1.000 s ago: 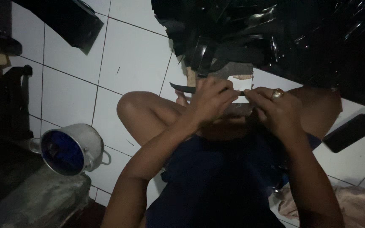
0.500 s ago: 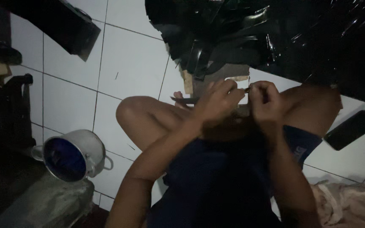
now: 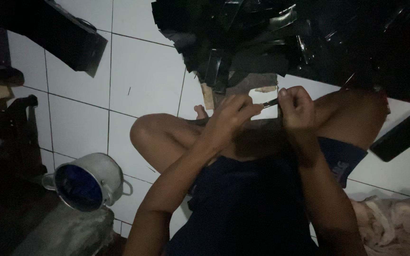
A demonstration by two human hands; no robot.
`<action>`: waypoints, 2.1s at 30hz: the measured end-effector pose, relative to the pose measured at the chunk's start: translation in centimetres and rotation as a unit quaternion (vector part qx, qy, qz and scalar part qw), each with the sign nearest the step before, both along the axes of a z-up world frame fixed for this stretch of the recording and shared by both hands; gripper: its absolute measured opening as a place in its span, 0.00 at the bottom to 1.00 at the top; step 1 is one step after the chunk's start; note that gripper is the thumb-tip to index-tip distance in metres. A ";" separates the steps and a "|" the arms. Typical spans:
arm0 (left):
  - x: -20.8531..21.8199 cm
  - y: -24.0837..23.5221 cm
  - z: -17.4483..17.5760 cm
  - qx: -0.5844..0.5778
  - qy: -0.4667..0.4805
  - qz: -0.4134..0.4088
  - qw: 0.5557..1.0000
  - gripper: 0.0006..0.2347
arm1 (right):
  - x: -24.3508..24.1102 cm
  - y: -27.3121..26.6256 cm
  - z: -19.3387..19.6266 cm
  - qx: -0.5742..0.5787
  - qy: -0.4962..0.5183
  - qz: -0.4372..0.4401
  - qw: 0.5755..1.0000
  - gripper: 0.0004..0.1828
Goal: The person sits on a tiled floor and uses a knife to cut a black flexible sheet into thin strips. The person holds the sheet against a small wooden block and repeatedly slices off narrow pieces, which accumulate on the floor.
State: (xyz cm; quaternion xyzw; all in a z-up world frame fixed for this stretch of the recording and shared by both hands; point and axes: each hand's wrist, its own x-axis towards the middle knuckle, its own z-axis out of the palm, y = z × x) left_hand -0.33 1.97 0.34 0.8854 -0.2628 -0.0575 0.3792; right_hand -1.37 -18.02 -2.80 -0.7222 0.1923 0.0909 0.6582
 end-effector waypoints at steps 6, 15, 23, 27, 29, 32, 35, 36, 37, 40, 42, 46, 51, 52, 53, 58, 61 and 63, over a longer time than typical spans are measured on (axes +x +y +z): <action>0.7 -0.2 1.8 -0.012 -0.013 -0.011 1.000 0.16 | 0.5 -0.3 0.1 -0.041 0.018 0.010 0.999 0.13; 1.1 -0.4 2.3 -0.010 -0.001 -0.024 1.000 0.18 | 1.3 -1.0 -2.5 -0.099 0.017 0.027 0.995 0.13; 1.3 -0.4 2.3 -0.033 -0.027 -0.044 0.998 0.25 | 2.1 -1.4 -5.5 -0.084 0.082 0.007 0.993 0.16; 1.1 -1.0 1.6 -0.001 -0.038 -0.016 0.999 0.14 | 2.4 -2.2 -7.1 -0.141 0.050 0.045 0.988 0.15; 1.0 -1.1 1.2 -0.002 -0.034 -0.019 0.999 0.13 | 2.7 -2.3 -7.8 -0.161 0.047 0.053 0.984 0.14; 0.9 -1.1 0.5 0.007 -0.038 -0.023 0.999 0.12 | 3.1 -2.5 -8.7 -0.173 0.086 0.055 0.980 0.15; 0.7 -1.2 0.0 -0.004 -0.050 -0.023 0.998 0.10 | 3.3 -2.8 -9.5 -0.176 0.110 0.065 0.976 0.16; 0.8 -1.2 0.0 -0.012 -0.055 -0.023 0.998 0.10 | 3.6 -2.8 -9.8 -0.188 0.104 0.071 0.974 0.17; 0.9 -1.3 -0.1 -0.012 -0.057 -0.016 0.998 0.09 | 3.9 -2.9 -10.1 -0.199 0.097 0.077 0.972 0.17; 0.8 -1.5 -0.3 -0.012 -0.060 -0.003 0.998 0.07 | 4.5 -3.0 -10.9 -0.198 0.125 0.082 0.969 0.17; 0.8 -1.5 -0.3 -0.013 -0.058 -0.005 0.998 0.07 | 4.7 -3.1 -11.4 -0.199 0.136 0.079 0.967 0.17; 0.8 -1.6 -0.4 -0.002 -0.059 -0.009 0.998 0.08 | 5.2 -3.4 -12.8 -0.205 0.145 0.078 0.965 0.18; 0.9 -1.9 -0.2 -0.015 -0.067 0.001 0.998 0.06 | 5.6 -3.5 -14.8 -0.266 0.140 0.096 0.949 0.18; 1.0 -2.0 -0.1 -0.016 -0.067 0.003 0.998 0.06 | 5.6 -3.5 -15.1 -0.277 0.132 0.093 0.947 0.18; 1.0 -2.1 0.0 -0.018 -0.067 0.006 0.998 0.06 | 5.6 -3.7 -15.2 -0.267 0.130 0.086 0.951 0.18; 1.0 -2.3 0.3 -0.011 -0.069 0.001 0.998 0.07 | 6.3 -3.9 -15.7 -0.258 0.125 0.077 0.955 0.19; 1.2 -2.3 0.4 -0.014 -0.073 -0.006 0.997 0.08 | 6.8 -4.0 -15.8 -0.283 0.115 0.095 0.948 0.21; 1.2 -2.3 0.5 -0.015 -0.070 -0.006 0.997 0.07 | 7.1 -3.8 -16.0 -0.265 0.171 0.089 0.945 0.20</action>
